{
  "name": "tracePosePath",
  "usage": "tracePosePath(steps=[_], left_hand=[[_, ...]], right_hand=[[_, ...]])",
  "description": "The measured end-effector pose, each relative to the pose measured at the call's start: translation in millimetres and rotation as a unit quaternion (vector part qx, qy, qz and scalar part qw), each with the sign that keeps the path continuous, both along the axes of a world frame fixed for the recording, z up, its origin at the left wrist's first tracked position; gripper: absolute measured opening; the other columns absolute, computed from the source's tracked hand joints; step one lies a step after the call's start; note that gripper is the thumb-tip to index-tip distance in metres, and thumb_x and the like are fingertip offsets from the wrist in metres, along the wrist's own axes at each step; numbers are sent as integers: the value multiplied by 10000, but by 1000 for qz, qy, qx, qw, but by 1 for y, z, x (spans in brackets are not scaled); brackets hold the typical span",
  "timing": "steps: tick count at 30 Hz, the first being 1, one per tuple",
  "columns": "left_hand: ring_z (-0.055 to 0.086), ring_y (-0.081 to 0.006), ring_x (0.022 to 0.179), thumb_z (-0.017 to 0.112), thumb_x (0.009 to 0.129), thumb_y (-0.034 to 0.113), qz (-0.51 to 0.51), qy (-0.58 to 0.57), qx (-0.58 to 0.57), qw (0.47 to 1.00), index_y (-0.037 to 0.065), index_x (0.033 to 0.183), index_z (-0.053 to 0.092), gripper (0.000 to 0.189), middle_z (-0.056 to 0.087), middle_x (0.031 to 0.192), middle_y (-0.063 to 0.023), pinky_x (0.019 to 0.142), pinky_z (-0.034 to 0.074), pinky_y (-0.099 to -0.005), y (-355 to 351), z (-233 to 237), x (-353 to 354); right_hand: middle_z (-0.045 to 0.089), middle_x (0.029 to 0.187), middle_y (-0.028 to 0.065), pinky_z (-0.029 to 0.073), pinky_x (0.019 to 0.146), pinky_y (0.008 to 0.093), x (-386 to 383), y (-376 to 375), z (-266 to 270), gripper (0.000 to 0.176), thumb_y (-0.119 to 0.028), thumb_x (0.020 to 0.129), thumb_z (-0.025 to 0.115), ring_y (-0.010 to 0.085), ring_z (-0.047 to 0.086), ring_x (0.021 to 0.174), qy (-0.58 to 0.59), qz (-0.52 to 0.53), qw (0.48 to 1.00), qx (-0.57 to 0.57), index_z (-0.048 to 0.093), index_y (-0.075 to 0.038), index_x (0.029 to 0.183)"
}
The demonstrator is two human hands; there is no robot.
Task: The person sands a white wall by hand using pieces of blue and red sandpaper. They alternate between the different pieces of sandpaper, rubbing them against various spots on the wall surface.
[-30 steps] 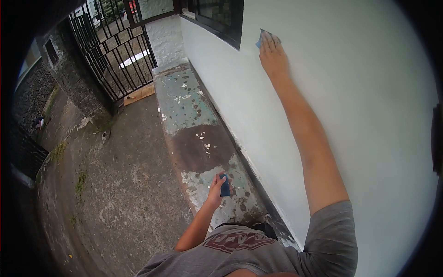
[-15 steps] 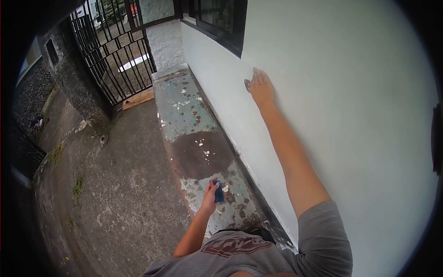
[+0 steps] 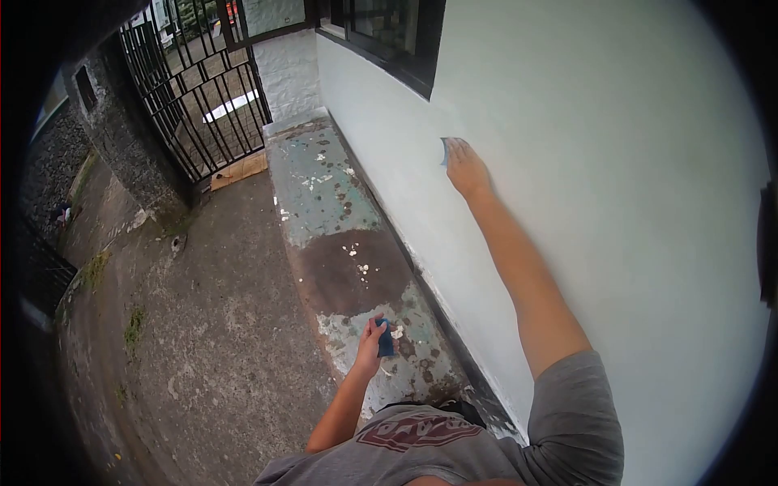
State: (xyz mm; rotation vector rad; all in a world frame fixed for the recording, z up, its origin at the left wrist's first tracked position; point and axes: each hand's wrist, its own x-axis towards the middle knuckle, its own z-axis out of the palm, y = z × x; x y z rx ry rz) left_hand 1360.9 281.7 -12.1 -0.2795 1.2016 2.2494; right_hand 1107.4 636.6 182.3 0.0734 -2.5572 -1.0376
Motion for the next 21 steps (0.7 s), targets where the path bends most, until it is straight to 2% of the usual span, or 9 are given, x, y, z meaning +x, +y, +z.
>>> tracePosePath(steps=[3, 6, 9, 11, 12, 14, 16, 19, 21], left_hand=[[659, -215, 779, 582, 1009, 215, 1, -3, -1, 1000, 140, 1410, 439, 432, 645, 1051, -113, 691, 574, -359, -1, -5, -5], [660, -214, 769, 577, 1012, 211, 8, -5, -3, 1000, 138, 1406, 441, 424, 647, 1049, -115, 686, 574, -360, 1, -8, -12], [661, -213, 764, 574, 1013, 218, 12, -4, -3, 1000, 138, 1403, 443, 419, 648, 1049, -116, 682, 575, -361, -2, -9, -15], [660, -214, 764, 572, 1014, 225, 13, -6, -7, 1000, 140, 1401, 444, 415, 647, 1053, -117, 679, 576, -364, -4, -7, -15], [659, -216, 764, 571, 1014, 227, 13, -7, -6, 1000, 142, 1400, 445, 416, 645, 1055, -116, 680, 576, -365, -3, -9, -16], [658, -218, 764, 571, 1014, 233, 14, -6, -6, 1000, 145, 1400, 445, 416, 641, 1061, -116, 681, 577, -368, -9, -14, -19], [658, -221, 767, 575, 1010, 233, 26, -16, 5, 1000, 146, 1400, 447, 419, 636, 1066, -113, 685, 578, -371, -7, -14, -24], [657, -221, 773, 590, 1001, 249, 26, -13, -2, 1000, 147, 1396, 454, 430, 627, 1067, -108, 690, 578, -374, -4, -17, -35], [659, -219, 780, 595, 998, 256, 28, -1, -9, 1000, 146, 1395, 457, 435, 626, 1071, -110, 692, 579, -375, 1, -12, -42]], right_hand=[[367, 1600, 135, 197, 1256, 376, 0, -22, 81, 521, -183, 1027, 406, 243, 307, 1497, 88, -50, 994, 49, 393, 59, 1488], [360, 1605, 135, 181, 1260, 378, -18, -20, 110, 515, -182, 1026, 410, 239, 293, 1503, 176, -19, 983, 38, 406, 52, 1484], [366, 1602, 133, 188, 1259, 376, -19, -10, 61, 500, -176, 1020, 421, 240, 297, 1502, 126, 16, 991, 38, 441, 63, 1459], [380, 1595, 131, 192, 1258, 378, -29, -4, -2, 490, -173, 1014, 429, 241, 306, 1498, 30, 20, 999, -8, 466, 64, 1441], [388, 1591, 130, 195, 1258, 378, -28, -7, -6, 485, -172, 1012, 433, 241, 310, 1496, -18, 24, 999, -27, 479, 65, 1432], [410, 1576, 131, 203, 1255, 381, -39, -8, 3, 482, -172, 1003, 444, 242, 323, 1490, 3, 19, 1000, 20, 494, 63, 1421], [430, 1562, 137, 210, 1253, 384, -46, -10, 43, 475, -171, 995, 454, 242, 333, 1485, 68, 30, 996, 51, 514, 58, 1407], [447, 1551, 133, 214, 1249, 386, -48, -21, 137, 464, -160, 985, 462, 237, 347, 1477, 196, 29, 979, 54, 532, 58, 1388], [440, 1559, 118, 201, 1255, 385, -57, -21, 145, 466, -160, 993, 448, 234, 336, 1484, 176, 25, 984, 32, 522, 54, 1399]])
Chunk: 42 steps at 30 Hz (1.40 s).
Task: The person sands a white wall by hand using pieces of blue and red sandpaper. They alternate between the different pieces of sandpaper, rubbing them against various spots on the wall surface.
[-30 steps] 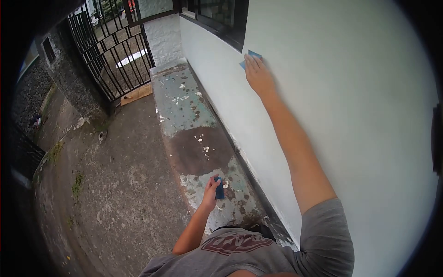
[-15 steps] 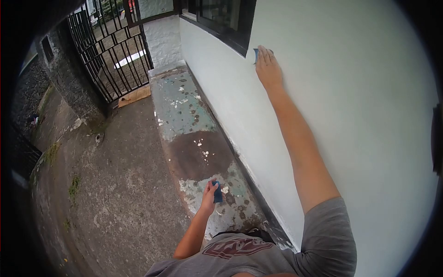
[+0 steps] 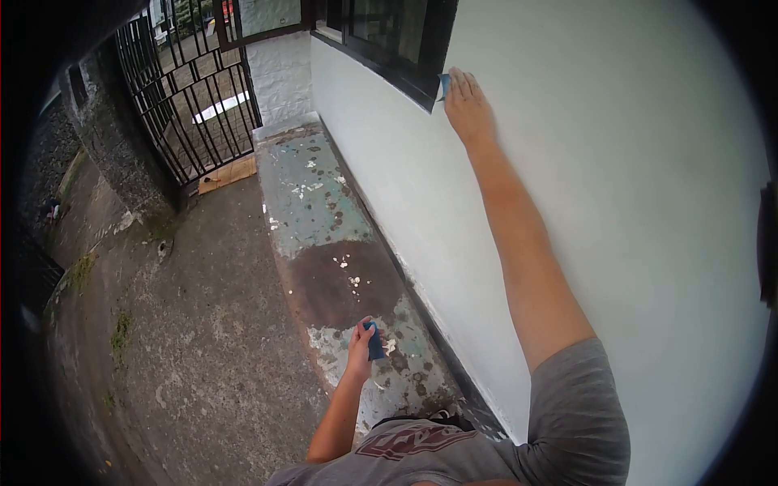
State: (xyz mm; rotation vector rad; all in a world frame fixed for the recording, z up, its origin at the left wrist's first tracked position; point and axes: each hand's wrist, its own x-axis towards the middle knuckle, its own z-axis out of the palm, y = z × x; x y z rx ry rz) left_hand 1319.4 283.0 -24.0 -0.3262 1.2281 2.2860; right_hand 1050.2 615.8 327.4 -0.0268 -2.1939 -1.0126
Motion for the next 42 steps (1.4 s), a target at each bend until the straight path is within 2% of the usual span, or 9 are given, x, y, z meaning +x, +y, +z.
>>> tracePosePath(steps=[4, 6, 8, 16, 23, 27, 32, 35, 42], left_hand=[[653, -192, 747, 598, 994, 229, 9, 12, 1, 1000, 153, 1403, 462, 438, 642, 1067, -98, 660, 580, -349, 4, 6, -6], [656, -193, 749, 599, 994, 232, 8, 15, 7, 1000, 151, 1408, 460, 444, 640, 1071, -99, 660, 581, -350, 1, 7, -4], [664, -207, 760, 601, 994, 257, 7, 14, -2, 1000, 145, 1402, 457, 447, 632, 1085, -109, 693, 586, -363, -6, 7, 4], [656, -212, 782, 602, 997, 257, 25, -25, 1, 999, 134, 1405, 445, 454, 628, 1097, -117, 706, 581, -366, -18, -15, 16], [663, -205, 750, 580, 996, 214, 6, -8, -8, 1000, 149, 1400, 462, 426, 658, 1044, -101, 658, 584, -361, -11, -9, 11], [665, -221, 748, 578, 1007, 254, 14, -4, -14, 1000, 130, 1396, 447, 429, 645, 1078, -117, 680, 581, -362, -22, -17, 14], [656, -218, 736, 598, 995, 273, 7, -29, -5, 1000, 131, 1391, 436, 451, 642, 1059, -115, 652, 573, -375, -12, -47, 10], [656, -217, 755, 597, 995, 256, -10, -14, -9, 1000, 132, 1383, 458, 430, 645, 1070, -114, 660, 579, -375, 7, -44, 0], [661, -195, 752, 595, 990, 247, -54, 24, 1, 998, 151, 1383, 471, 423, 648, 1055, -85, 655, 571, -353, 29, -7, 1]], right_hand=[[560, 1448, 131, 298, 1210, 409, -6, 16, -76, 429, -146, 945, 503, 258, 445, 1409, 6, 94, 995, 18, 596, 78, 1298], [413, 1582, 91, 167, 1267, 378, 0, 11, -121, 478, -186, 1022, 404, 225, 295, 1506, -142, -12, 990, 11, 488, 40, 1435], [412, 1581, 96, 169, 1267, 379, 3, 15, -145, 469, -181, 1020, 415, 229, 301, 1503, -181, -9, 983, -20, 498, 47, 1421], [393, 1589, 120, 197, 1259, 375, 20, 1, -28, 456, -154, 1005, 455, 241, 320, 1492, 25, -18, 1000, -4, 500, 58, 1406], [394, 1581, 156, 233, 1249, 383, 30, 7, -188, 492, -167, 1000, 458, 244, 335, 1487, -143, -2, 988, -53, 477, 86, 1421], [459, 1535, 167, 261, 1237, 390, 32, 20, -150, 443, -159, 991, 474, 266, 387, 1457, -108, 23, 994, 2, 547, 79, 1357], [517, 1491, 151, 278, 1225, 385, 64, 16, 46, 397, -138, 977, 494, 250, 442, 1420, 69, 23, 995, 70, 597, 55, 1308], [517, 1491, 142, 275, 1227, 386, 75, 18, 79, 410, -140, 978, 488, 241, 430, 1427, 118, 12, 989, 86, 581, 43, 1333], [375, 1595, 145, 155, 1270, 407, 94, 18, -158, 503, -190, 1016, 432, 247, 267, 1516, -156, -42, 987, 22, 449, 50, 1457]])
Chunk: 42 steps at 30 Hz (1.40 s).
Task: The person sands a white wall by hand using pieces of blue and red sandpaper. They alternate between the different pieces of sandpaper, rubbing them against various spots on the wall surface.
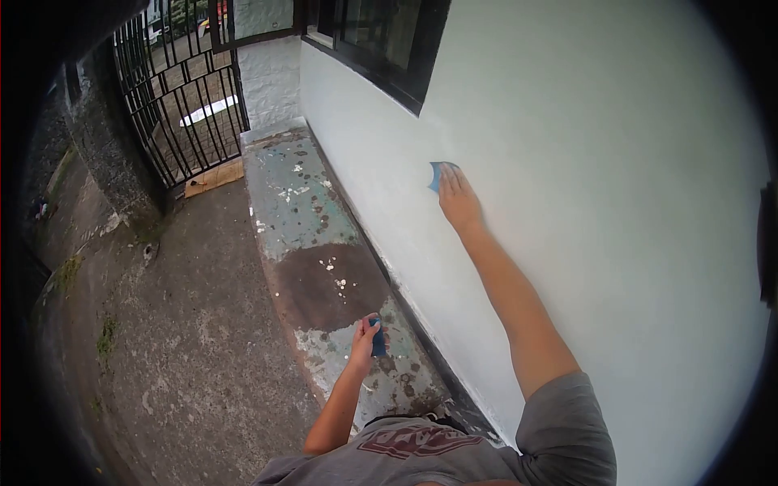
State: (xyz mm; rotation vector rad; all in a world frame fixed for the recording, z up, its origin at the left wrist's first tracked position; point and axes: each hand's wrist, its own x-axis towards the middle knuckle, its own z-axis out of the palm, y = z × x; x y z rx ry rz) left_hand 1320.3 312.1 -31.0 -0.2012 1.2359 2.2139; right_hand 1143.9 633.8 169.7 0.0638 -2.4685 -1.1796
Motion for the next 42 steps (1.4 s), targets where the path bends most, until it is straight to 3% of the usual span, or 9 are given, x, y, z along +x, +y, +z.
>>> tracePosePath(steps=[5, 12, 14, 16, 18, 24, 35, 40, 42], left_hand=[[664, -217, 751, 602, 984, 233, 4, -51, 33, 998, 149, 1380, 472, 425, 645, 1045, -97, 647, 578, -374, -5, -19, 17], [664, -217, 751, 592, 988, 210, -48, -42, 14, 998, 153, 1374, 474, 408, 657, 1046, -105, 649, 580, -378, 24, -21, 29], [664, -216, 752, 589, 989, 205, -52, -38, 12, 998, 156, 1375, 474, 406, 659, 1048, -104, 650, 580, -375, 25, -16, 32], [666, -215, 753, 584, 989, 199, -49, -36, 18, 998, 158, 1376, 475, 404, 660, 1050, -102, 651, 581, -371, 23, -13, 33], [667, -215, 754, 580, 991, 195, -44, -38, 16, 998, 159, 1374, 474, 399, 659, 1057, -102, 652, 580, -370, 18, -13, 37], [672, -229, 763, 576, 998, 216, -39, -29, 21, 999, 162, 1379, 462, 401, 640, 1070, -108, 665, 582, -380, -1, -23, 43], [660, -221, 765, 580, 1001, 212, -13, -25, 19, 999, 162, 1362, 465, 382, 644, 1074, -117, 676, 577, -381, -12, -3, 53], [663, -214, 785, 578, 1009, 243, 21, -19, 41, 999, 173, 1398, 448, 416, 641, 1076, -120, 689, 578, -368, -22, 28, 61], [660, -208, 837, 585, 1011, 288, 47, -14, 59, 997, 171, 1415, 433, 447, 637, 1068, -107, 723, 583, -379, -33, 35, 67]], right_hand=[[435, 1560, 136, 194, 1257, 406, 6, 8, 66, 461, -186, 1005, 441, 265, 336, 1486, 34, 41, 998, 16, 521, 41, 1398], [629, 1353, 129, 347, 1188, 417, 25, 27, 363, 352, -135, 924, 556, 259, 505, 1359, 328, 74, 934, 125, 625, 6, 1238], [380, 1598, 113, 135, 1282, 411, 60, 1, 407, 487, -163, 1025, 448, 235, 261, 1522, 322, -62, 941, 84, 432, -21, 1490], [359, 1612, 95, 118, 1285, 423, 58, 7, 401, 468, -175, 1049, 410, 230, 256, 1524, 353, -45, 934, 43, 430, -34, 1495], [615, 1375, 140, 343, 1190, 415, 51, 13, 357, 385, -141, 932, 552, 263, 502, 1366, 380, 76, 916, 108, 604, 12, 1282], [539, 1479, 122, 292, 1218, 394, 35, 18, 192, 429, -165, 972, 501, 247, 448, 1417, 176, 84, 977, 85, 583, 40, 1340], [633, 1347, 124, 353, 1172, 431, 56, 17, 363, 302, -147, 931, 572, 267, 519, 1339, 400, 117, 901, 120, 665, 4, 1177], [680, 1216, 186, 271, 1193, 529, 72, -54, 186, 261, -193, 1035, 482, 323, 603, 1218, 213, 144, 938, -231, 648, -2, 1099], [664, 836, 237, 507, 822, 487, 111, -101, 122, 278, -209, 1041, 477, 436, 644, 826, -33, 84, 789, -608, 576, 33, 947]])
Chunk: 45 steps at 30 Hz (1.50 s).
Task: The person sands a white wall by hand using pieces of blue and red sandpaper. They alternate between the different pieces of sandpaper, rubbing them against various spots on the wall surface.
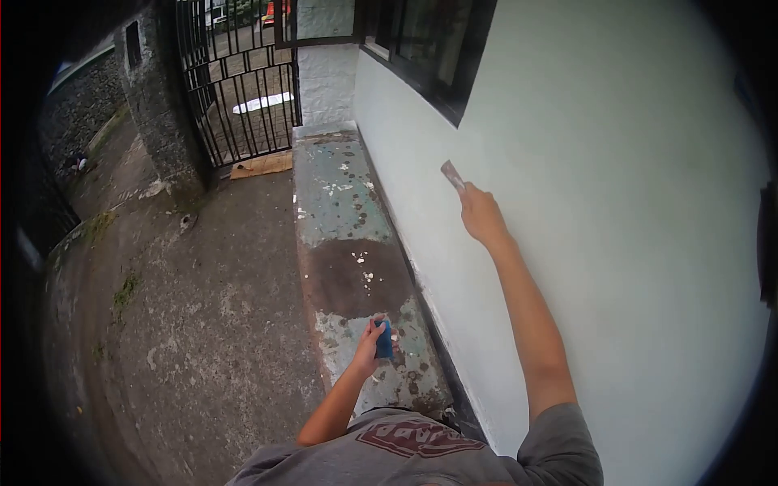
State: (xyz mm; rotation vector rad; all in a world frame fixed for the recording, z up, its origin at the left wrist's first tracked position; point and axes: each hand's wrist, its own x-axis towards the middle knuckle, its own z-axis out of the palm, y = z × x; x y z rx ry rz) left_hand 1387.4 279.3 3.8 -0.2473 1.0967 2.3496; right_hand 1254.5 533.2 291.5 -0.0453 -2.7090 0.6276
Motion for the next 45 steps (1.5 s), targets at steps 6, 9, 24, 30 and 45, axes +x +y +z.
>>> tracePosePath(steps=[6, 9, 24, 30, 45], left_hand=[[639, -180, 903, 601, 1005, 361, 149, 9, 19, 989, 178, 1440, 427, 503, 603, 1071, -56, 788, 555, -346, -46, 38, 33], [610, -100, 1008, 636, 998, 320, 206, 47, -46, 976, 131, 1410, 465, 485, 608, 1152, -3, 852, 519, -293, -62, 56, 67], [629, -91, 954, 821, 863, 191, 389, 74, -283, 874, 36, 1158, 626, 386, 703, 1058, -21, 844, 528, -289, -66, 55, 252], [609, -97, 881, 820, 860, 192, 416, 68, -333, 843, 19, 1091, 627, 347, 687, 981, -22, 785, 525, -303, -80, 87, 298], [545, -105, 828, 817, 854, 262, 343, 74, -362, 864, 25, 1021, 615, 354, 625, 873, -17, 732, 487, -316, -122, 60, 233]], right_hand=[[658, 936, 48, 566, 696, 287, 114, -104, -172, 242, -167, 1057, 524, 90, 628, 827, -177, 263, 838, -444, 615, 49, 1118], [682, 1007, 89, 647, 666, 351, 161, -143, -193, 226, -150, 1041, 544, 167, 696, 822, -230, 216, 696, -645, 605, 51, 1122], [691, 957, 85, 566, 574, 351, 267, -167, -260, 234, -255, 1031, 561, 190, 693, 788, -522, 347, 509, -590, 600, -34, 1099], [706, 972, 54, 519, 672, 285, 302, -205, -248, 254, -236, 1024, 599, 123, 648, 809, -474, 430, 555, -532, 667, 0, 1089], [722, 984, 116, 530, 774, 335, 264, -231, -247, 223, -130, 982, 642, 166, 664, 867, -218, 445, 776, -391, 693, 74, 1057]])
